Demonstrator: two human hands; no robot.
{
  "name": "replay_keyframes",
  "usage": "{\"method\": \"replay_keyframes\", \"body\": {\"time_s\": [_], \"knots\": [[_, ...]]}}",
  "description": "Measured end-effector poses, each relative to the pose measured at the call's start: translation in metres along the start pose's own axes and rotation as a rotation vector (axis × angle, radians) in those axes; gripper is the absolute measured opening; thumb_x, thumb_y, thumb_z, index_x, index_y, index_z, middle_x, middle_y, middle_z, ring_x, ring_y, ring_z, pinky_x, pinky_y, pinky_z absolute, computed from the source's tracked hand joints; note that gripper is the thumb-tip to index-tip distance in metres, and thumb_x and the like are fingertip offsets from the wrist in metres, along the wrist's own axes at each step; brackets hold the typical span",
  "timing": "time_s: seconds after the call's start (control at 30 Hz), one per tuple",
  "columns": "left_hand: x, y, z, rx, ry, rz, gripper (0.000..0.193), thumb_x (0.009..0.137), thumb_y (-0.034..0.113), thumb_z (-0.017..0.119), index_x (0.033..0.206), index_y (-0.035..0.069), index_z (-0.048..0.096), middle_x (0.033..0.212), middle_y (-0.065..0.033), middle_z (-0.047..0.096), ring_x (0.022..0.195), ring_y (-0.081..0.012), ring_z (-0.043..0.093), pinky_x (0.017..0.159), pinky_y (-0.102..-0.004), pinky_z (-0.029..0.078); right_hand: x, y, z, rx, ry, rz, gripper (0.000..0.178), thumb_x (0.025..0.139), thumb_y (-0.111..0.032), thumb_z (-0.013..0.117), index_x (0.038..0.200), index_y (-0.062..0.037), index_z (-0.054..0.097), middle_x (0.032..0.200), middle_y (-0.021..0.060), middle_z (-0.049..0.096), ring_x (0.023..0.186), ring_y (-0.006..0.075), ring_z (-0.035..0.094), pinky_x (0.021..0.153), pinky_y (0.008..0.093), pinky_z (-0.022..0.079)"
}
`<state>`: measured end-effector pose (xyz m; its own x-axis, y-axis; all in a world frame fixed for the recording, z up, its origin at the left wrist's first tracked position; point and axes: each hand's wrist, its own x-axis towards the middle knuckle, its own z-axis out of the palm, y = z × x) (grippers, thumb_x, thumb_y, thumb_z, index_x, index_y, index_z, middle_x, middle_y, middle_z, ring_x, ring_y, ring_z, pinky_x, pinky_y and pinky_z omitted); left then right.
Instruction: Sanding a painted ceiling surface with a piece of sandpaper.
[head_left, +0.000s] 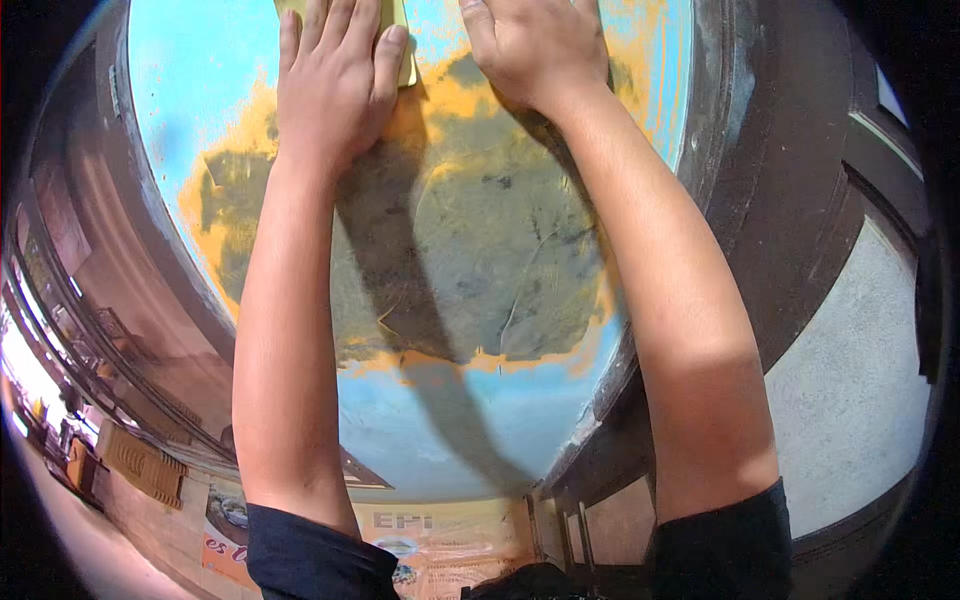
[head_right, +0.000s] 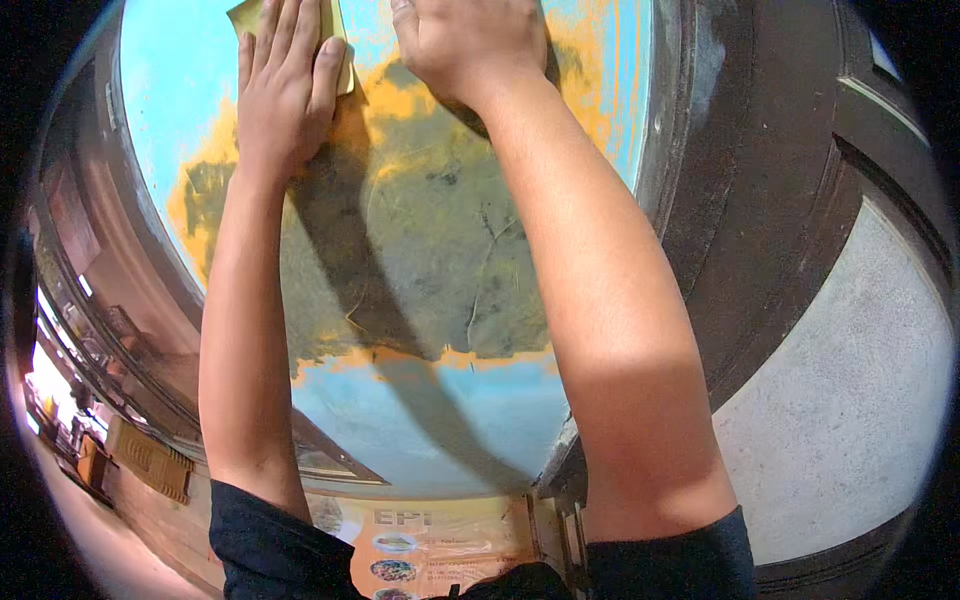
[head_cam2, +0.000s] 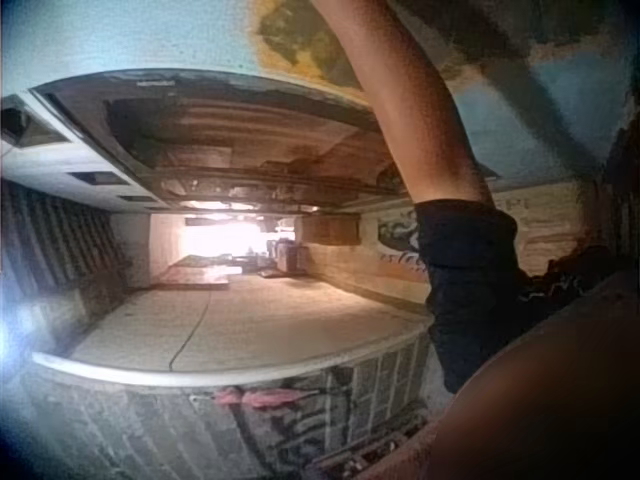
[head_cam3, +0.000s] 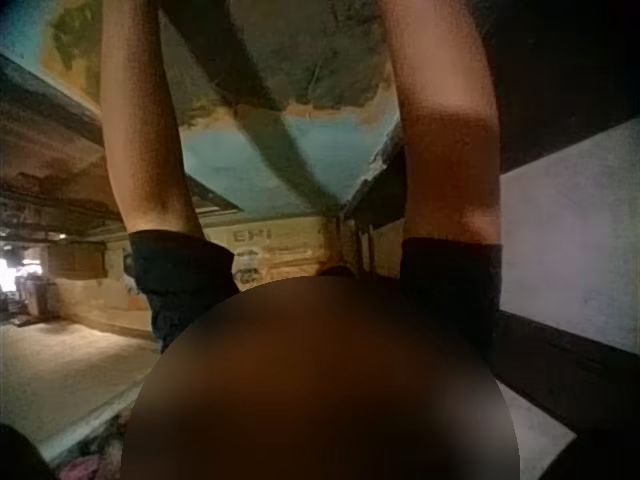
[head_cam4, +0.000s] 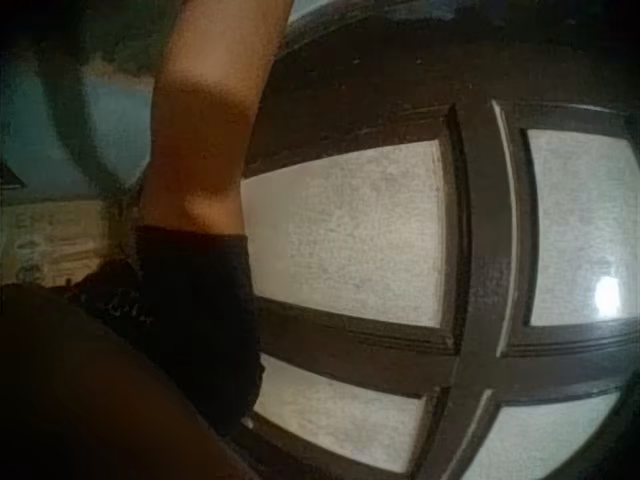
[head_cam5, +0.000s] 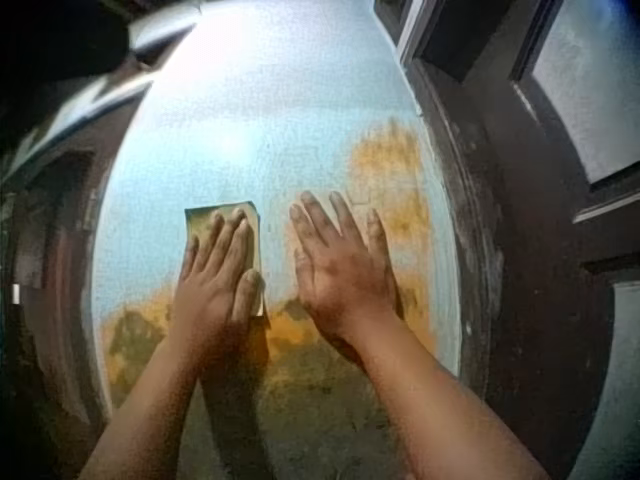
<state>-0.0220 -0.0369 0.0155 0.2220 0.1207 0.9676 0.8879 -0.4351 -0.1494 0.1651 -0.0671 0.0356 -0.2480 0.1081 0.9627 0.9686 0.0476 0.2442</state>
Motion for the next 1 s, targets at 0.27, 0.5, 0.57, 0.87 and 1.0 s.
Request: {"method": "replay_keyframes", "body": {"time_s": [0.27, 0.5, 0.57, 0.87, 1.0], "knots": [[0.019, -0.016, -0.014, 0.037, -0.022, -0.014, 0.063, 0.109, 0.036, 0.033, 0.163, 0.004, 0.030, 0.172, -0.0137, 0.023, 0.161, -0.0283, 0.014, 0.130, -0.0474, 0.008, 0.004, -0.007, -0.013, 0.082, -0.101, 0.036, 0.057, 0.107, -0.033, 0.035, 0.161, -0.0171, 0.037, 0.171, 0.0004, 0.028, 0.158, 0.0251, 0.023, 0.129, 0.0520, 0.012], [-0.013, -0.024, -0.004, 0.060, -0.013, 0.042, 0.063, 0.110, 0.037, 0.032, 0.162, 0.002, 0.029, 0.172, -0.0133, 0.023, 0.161, -0.0306, 0.014, 0.130, -0.0473, 0.008, 0.001, -0.009, -0.014, 0.103, -0.122, 0.061, 0.057, 0.106, -0.032, 0.036, 0.161, -0.0173, 0.038, 0.171, 0.0005, 0.029, 0.158, 0.0245, 0.022, 0.130, 0.0512, 0.011], [-0.018, -0.026, -0.002, 0.086, -0.046, 0.053, 0.063, 0.110, 0.037, 0.033, 0.163, 0.003, 0.029, 0.172, -0.0126, 0.022, 0.161, -0.0307, 0.014, 0.130, -0.0482, 0.008, 0.001, -0.006, -0.016, 0.095, -0.117, 0.064, 0.057, 0.105, -0.031, 0.037, 0.161, -0.0174, 0.038, 0.171, 0.0001, 0.029, 0.158, 0.0238, 0.021, 0.130, 0.0511, 0.010], [0.011, -0.021, -0.010, 0.036, -0.022, 0.022, 0.063, 0.110, 0.038, 0.033, 0.163, 0.004, 0.029, 0.172, -0.0126, 0.023, 0.161, -0.0293, 0.012, 0.130, -0.0477, 0.005, 0.002, -0.008, -0.014, 0.070, -0.122, 0.056, 0.057, 0.106, -0.033, 0.036, 0.161, -0.0188, 0.037, 0.170, -0.0005, 0.030, 0.158, 0.0238, 0.022, 0.130, 0.0509, 0.011], [-0.021, -0.010, 0.000, -0.034, 0.006, 0.068, 0.065, 0.110, 0.041, 0.033, 0.162, 0.003, 0.032, 0.171, -0.0136, 0.027, 0.161, -0.0306, 0.016, 0.129, -0.0489, 0.007, 0.000, -0.002, -0.005, 0.077, -0.079, 0.045, 0.058, 0.105, -0.034, 0.037, 0.162, -0.0179, 0.037, 0.171, -0.0002, 0.029, 0.158, 0.0242, 0.023, 0.130, 0.0515, 0.011]]}}
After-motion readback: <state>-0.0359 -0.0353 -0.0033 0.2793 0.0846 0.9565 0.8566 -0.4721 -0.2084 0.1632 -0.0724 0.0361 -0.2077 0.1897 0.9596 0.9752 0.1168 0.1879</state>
